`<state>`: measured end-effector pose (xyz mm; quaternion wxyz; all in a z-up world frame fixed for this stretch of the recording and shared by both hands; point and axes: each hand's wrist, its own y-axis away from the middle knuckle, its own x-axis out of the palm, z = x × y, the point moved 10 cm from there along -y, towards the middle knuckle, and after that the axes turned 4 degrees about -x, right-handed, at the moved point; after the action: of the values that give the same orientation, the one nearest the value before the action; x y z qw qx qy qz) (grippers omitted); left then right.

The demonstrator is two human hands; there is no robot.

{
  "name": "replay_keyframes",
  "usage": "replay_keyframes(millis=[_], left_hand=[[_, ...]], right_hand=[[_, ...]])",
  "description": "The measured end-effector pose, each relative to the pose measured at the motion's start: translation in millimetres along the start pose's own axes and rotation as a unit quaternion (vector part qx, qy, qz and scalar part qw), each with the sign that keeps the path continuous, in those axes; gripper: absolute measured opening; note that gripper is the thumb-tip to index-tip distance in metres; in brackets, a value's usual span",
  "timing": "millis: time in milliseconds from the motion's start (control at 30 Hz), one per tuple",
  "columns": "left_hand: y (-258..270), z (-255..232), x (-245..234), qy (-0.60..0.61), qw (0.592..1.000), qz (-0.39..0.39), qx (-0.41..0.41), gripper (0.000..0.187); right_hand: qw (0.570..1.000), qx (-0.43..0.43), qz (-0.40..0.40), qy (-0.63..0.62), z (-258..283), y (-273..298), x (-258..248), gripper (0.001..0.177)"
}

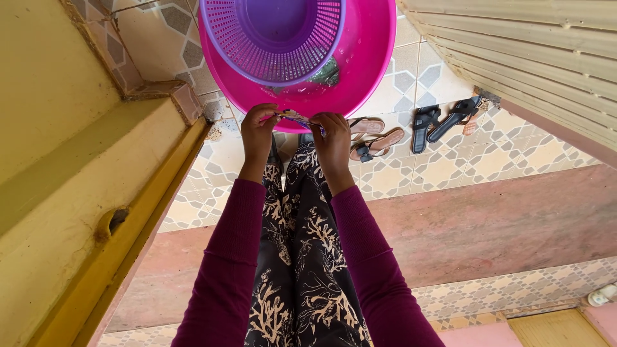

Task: Washing a purple plastic basket in a pink basin using detergent and a sponge.

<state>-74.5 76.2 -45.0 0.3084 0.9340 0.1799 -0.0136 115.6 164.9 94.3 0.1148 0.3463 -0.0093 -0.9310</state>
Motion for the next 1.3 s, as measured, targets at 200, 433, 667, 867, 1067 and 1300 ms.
replay_keyframes(millis=[200, 433, 667, 867, 1067, 1300], left_hand=[[-1.0, -2.1, -1.4, -0.038, 0.999, -0.013, 0.015, 0.018], [8.3, 2.1, -11.7, -0.033, 0.999, -0.013, -0.04, 0.031], [15.6, 30.4, -7.4, -0.015, 0.998, -0.011, -0.055, 0.024], [14.6, 30.9, 15.4, 0.057, 0.992, 0.034, -0.106, 0.036], [18.0, 20.3, 30.2, 0.12, 0.97, 0.083, -0.195, 0.041], [20.4, 26.8, 23.0, 0.115, 0.978, 0.068, -0.163, 0.034]], right_hand=[[1.0, 0.014, -0.017, -0.012, -1.4, 6.4, 3.1, 0.007], [0.943, 0.184, -0.073, -0.267, -104.8, 29.9, 22.1, 0.005], [0.86, 0.286, -0.096, -0.411, -158.0, 49.8, 42.9, 0.009], [0.823, 0.329, -0.048, -0.46, -179.9, 70.7, 69.4, 0.018], [0.791, 0.385, 0.026, -0.475, -154.1, 70.9, 76.6, 0.028], [0.755, 0.436, 0.093, -0.482, -153.0, 83.9, 91.2, 0.033]])
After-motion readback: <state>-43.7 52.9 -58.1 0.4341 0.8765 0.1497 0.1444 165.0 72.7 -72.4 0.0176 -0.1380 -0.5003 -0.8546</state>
